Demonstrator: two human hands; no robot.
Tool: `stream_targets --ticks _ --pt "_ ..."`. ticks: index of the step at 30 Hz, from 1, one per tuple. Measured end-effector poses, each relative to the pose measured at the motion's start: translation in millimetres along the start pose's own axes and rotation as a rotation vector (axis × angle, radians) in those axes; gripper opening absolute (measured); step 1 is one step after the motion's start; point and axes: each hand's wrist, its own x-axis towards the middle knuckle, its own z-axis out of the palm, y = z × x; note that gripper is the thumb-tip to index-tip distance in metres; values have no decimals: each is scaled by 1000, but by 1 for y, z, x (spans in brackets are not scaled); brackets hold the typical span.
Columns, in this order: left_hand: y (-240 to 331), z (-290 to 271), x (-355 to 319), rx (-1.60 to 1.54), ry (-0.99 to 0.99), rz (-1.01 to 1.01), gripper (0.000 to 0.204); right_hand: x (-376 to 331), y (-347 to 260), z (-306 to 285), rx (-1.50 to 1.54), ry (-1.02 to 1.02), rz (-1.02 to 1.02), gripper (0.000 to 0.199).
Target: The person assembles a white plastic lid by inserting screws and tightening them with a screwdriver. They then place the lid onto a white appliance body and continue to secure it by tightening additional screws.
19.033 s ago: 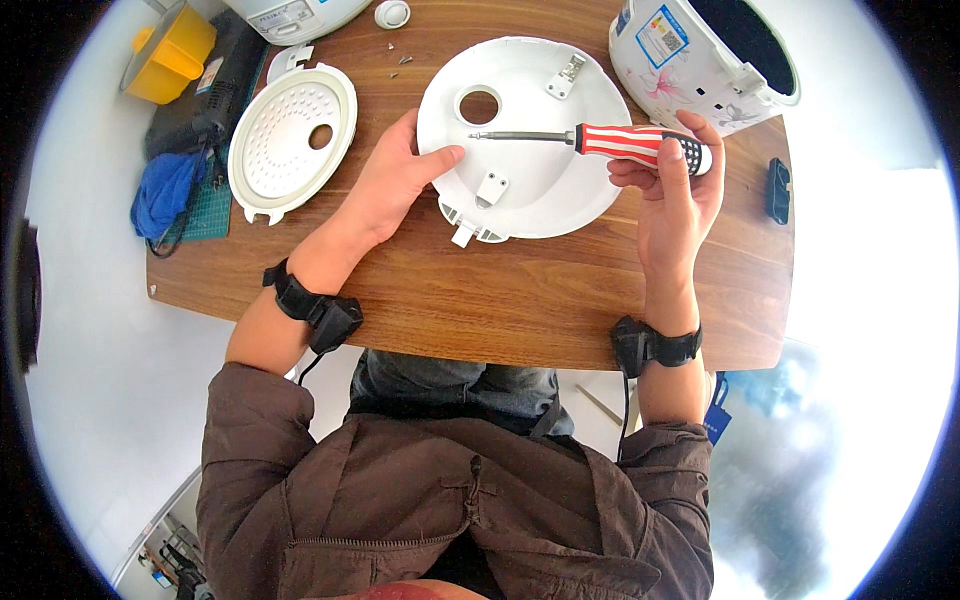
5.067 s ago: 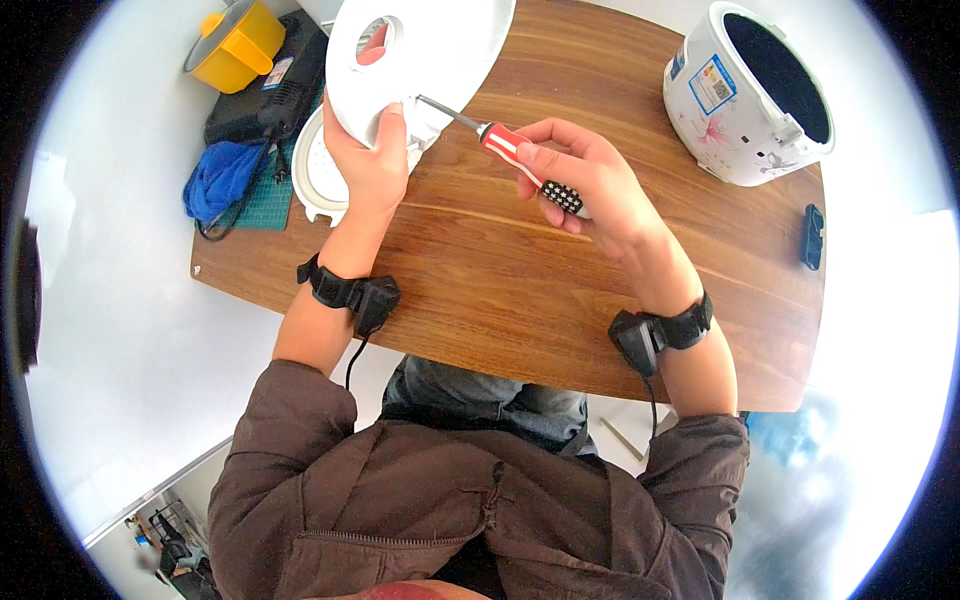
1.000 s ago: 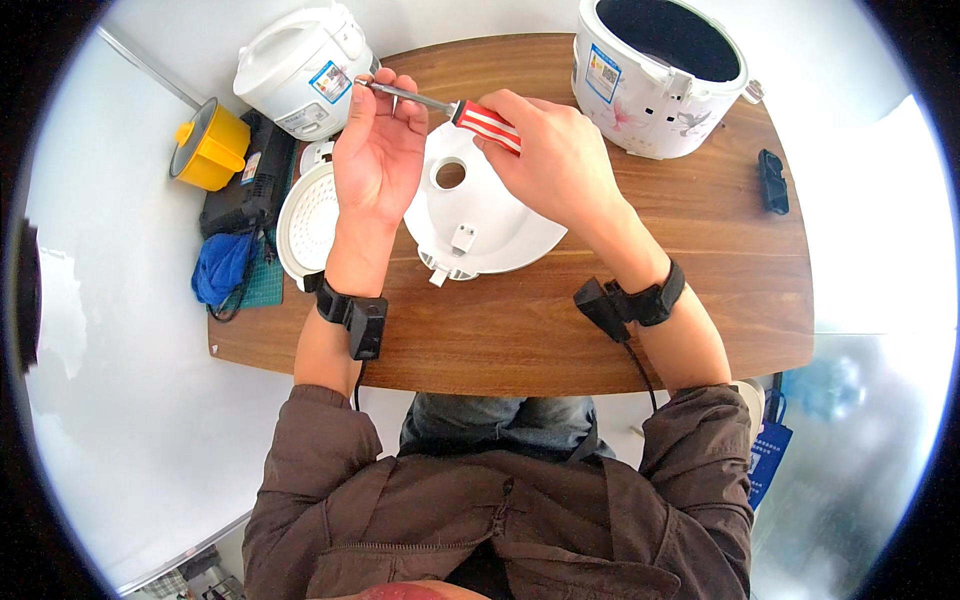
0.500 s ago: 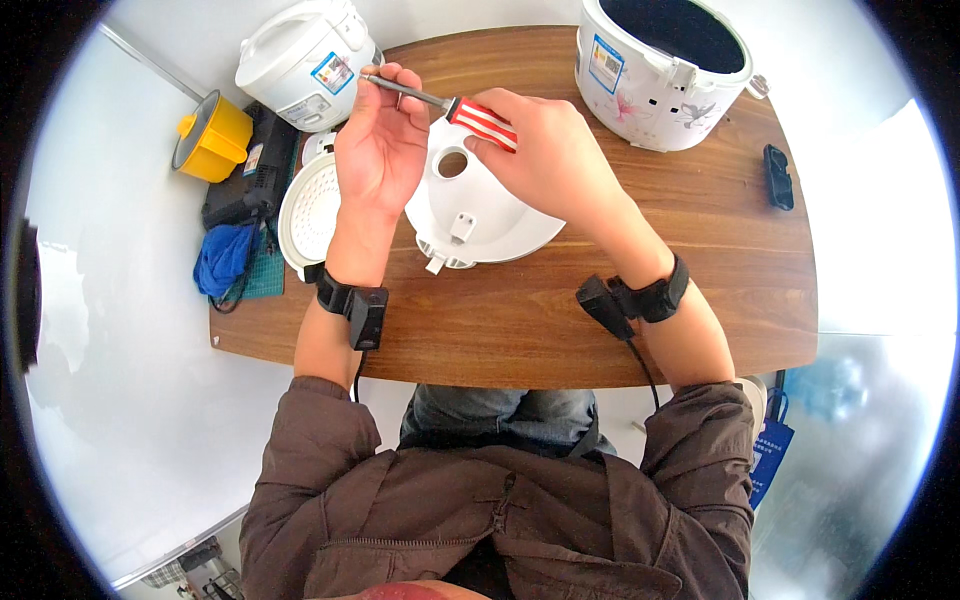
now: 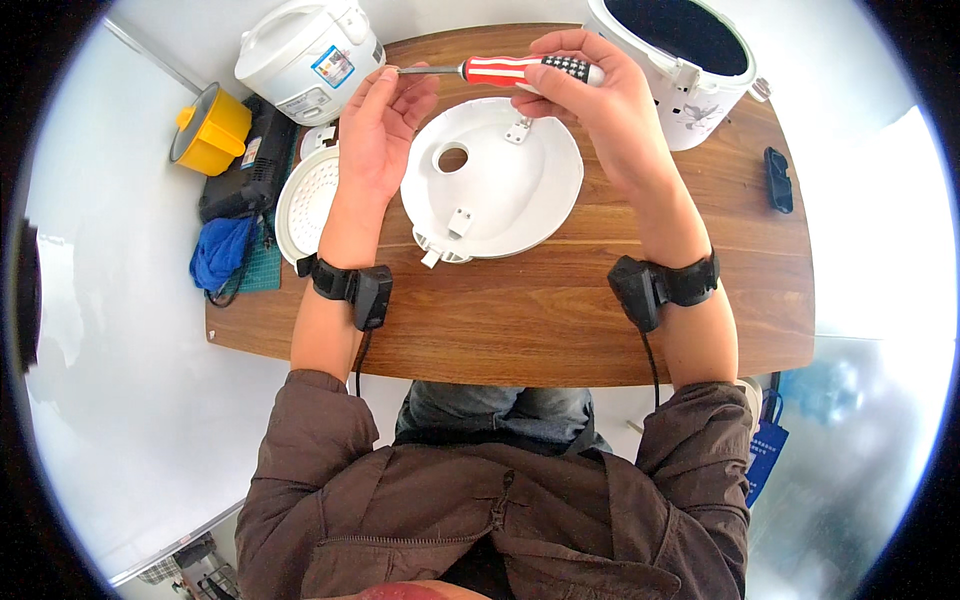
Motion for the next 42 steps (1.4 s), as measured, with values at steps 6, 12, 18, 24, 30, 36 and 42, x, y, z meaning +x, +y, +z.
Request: stream_targets --ticks 6,12,18,24,30,36,42 --pt "-1 -4 0 66 -38 -36 13 2 4 0 -16 85 -5 25" --pt "1 -10 2 131 -169 -70 21 2 3 -3 44 62 6 26" --pt "7 -32 14 637 -8 -74 35 2 1 -8 40 84 -7 26" --pt "-14 -59 15 934 -113 -405 47 3 1 -11 3 108 -35 26" --pt "-18 -59 6 500 -163 -634 46 4 0 -8 -36 103 -24 26" --pt "-3 -37 -17 271 -103 -527 47 6 -4 -4 -54 124 -8 26" --pt "3 -52 -53 -96 26 -477 55 2 -10 4 -65 80 17 25"
